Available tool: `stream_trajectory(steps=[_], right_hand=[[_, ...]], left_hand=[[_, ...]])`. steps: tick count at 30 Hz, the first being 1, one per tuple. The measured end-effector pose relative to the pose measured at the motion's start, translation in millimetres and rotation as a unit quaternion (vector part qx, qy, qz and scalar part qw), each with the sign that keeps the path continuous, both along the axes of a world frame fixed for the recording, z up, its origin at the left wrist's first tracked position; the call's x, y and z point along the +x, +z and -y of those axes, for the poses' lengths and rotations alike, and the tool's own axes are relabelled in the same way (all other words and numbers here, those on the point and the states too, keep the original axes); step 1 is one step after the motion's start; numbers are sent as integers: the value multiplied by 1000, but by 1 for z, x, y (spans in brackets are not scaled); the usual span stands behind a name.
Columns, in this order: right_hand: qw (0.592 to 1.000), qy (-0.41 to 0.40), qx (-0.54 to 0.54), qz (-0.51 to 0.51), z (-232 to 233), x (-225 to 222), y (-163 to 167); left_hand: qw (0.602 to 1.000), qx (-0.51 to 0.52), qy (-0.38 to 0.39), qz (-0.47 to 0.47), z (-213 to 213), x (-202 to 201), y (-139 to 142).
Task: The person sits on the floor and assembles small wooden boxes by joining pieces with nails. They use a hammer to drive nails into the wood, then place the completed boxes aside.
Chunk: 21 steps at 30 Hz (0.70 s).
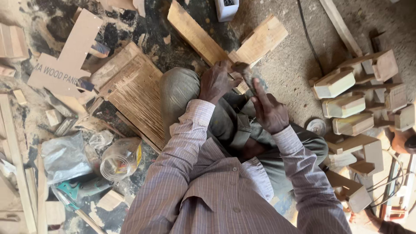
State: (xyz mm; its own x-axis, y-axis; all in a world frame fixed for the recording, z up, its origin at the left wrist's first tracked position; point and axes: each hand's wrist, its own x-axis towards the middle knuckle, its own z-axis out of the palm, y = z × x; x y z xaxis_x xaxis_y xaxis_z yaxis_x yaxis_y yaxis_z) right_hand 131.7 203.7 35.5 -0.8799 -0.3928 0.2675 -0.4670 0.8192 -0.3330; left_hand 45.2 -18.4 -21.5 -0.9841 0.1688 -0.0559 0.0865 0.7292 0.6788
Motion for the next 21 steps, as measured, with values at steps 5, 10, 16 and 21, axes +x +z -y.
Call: stream_trajectory(steps=[5,10,16,21], right_hand=[[997,-7,68,35,2,-1,-7],[996,-46,44,63,3,5,-7],[997,-8,69,23,11,1,11],[967,-62,186,166,22,-4,27]], left_hand=[[1000,-3,6,-21,-3,-3,-4],[1000,2,1,-21,-1,-3,-3],[999,9,7,-31,-2,-8,1],[1000,-13,2,23,-2,-5,2]])
